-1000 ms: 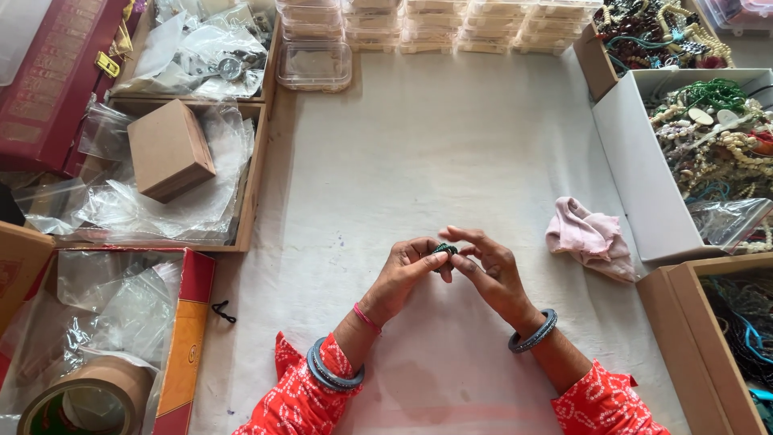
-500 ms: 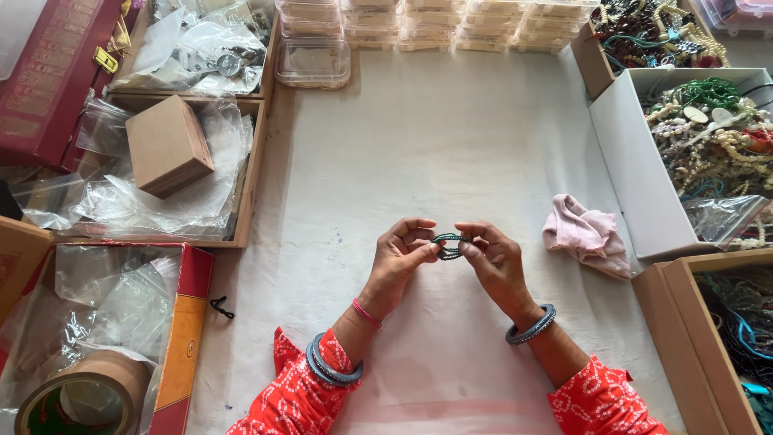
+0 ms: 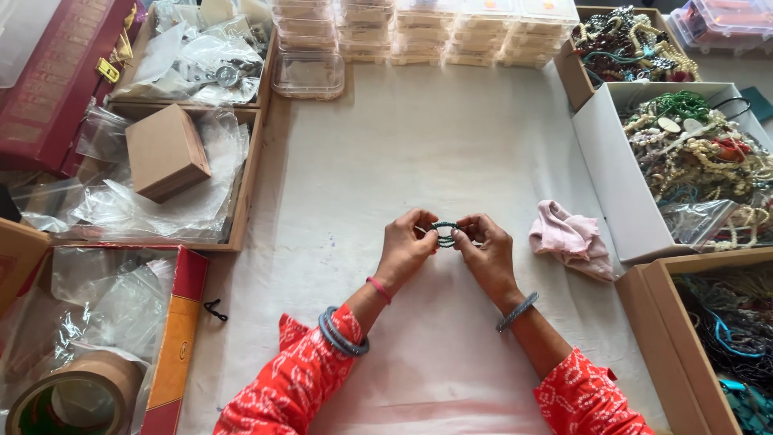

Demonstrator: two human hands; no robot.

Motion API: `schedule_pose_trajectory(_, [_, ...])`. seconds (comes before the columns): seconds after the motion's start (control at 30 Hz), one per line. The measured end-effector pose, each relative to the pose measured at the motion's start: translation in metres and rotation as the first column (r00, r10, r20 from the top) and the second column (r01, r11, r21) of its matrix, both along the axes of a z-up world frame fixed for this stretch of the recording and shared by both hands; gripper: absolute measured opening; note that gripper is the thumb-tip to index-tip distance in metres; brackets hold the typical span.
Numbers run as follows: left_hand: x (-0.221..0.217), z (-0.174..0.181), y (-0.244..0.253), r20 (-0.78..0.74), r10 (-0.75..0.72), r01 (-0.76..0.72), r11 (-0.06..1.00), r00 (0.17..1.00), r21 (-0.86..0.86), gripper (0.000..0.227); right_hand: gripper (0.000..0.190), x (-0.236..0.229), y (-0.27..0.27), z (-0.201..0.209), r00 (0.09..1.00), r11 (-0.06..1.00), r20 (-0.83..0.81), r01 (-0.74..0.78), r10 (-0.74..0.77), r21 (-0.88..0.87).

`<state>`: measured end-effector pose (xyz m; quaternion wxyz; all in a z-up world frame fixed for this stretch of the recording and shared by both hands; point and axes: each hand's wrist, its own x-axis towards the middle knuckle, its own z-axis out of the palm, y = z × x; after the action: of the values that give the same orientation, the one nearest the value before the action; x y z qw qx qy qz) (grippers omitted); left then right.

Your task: The person cleans a dark beaded bracelet with a pink cloth, places it in a plastic bag, and then puts the bag into a small plastic container. They then place a small cloth pouch into the container and close it. Finally, they clean a long, light-colored beaded necklace with the pink cloth.

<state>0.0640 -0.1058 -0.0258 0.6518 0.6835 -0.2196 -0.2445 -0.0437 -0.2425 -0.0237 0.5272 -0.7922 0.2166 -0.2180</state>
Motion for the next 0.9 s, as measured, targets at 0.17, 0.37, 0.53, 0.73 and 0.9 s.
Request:
schedule_pose_trajectory(0.17, [0.013, -0.027, -0.027, 0.470, -0.006, -0.088, 0.980, 0.883, 0.177, 0.018, 0.021, 0.003, 0.002, 0.022, 0.989, 0.997, -0.122, 0.077, -0.079, -0.015])
schedule_pose_trajectory(0.37, [0.008, -0.006, -0.009, 0.548, -0.003, -0.162, 0.954, 0.837, 0.253, 0.027, 0.019, -0.002, -0.006, 0.007, 0.996, 0.983, -0.002, 0.087, -0.089, -0.162])
schedule_pose_trajectory(0.53, [-0.008, 0.012, 0.020, 0.697, -0.081, -0.145, 0.955, 0.712, 0.259, 0.032, 0.022, -0.001, 0.000, 0.011, 0.998, 0.941, -0.012, 0.054, -0.061, -0.334])
schedule_pose_trajectory(0.73, [-0.016, 0.012, 0.029, 0.746, -0.184, -0.116, 0.937, 0.640, 0.330, 0.044, 0.025, -0.005, -0.011, -0.010, 0.998, 0.776, -0.053, -0.050, 0.022, -0.628])
schedule_pose_trajectory(0.9, [-0.028, 0.029, 0.070, 0.717, -0.096, -0.093, 0.971, 0.690, 0.219, 0.018, 0.030, -0.008, -0.022, -0.021, 0.998, 0.919, -0.054, -0.046, 0.027, -0.391])
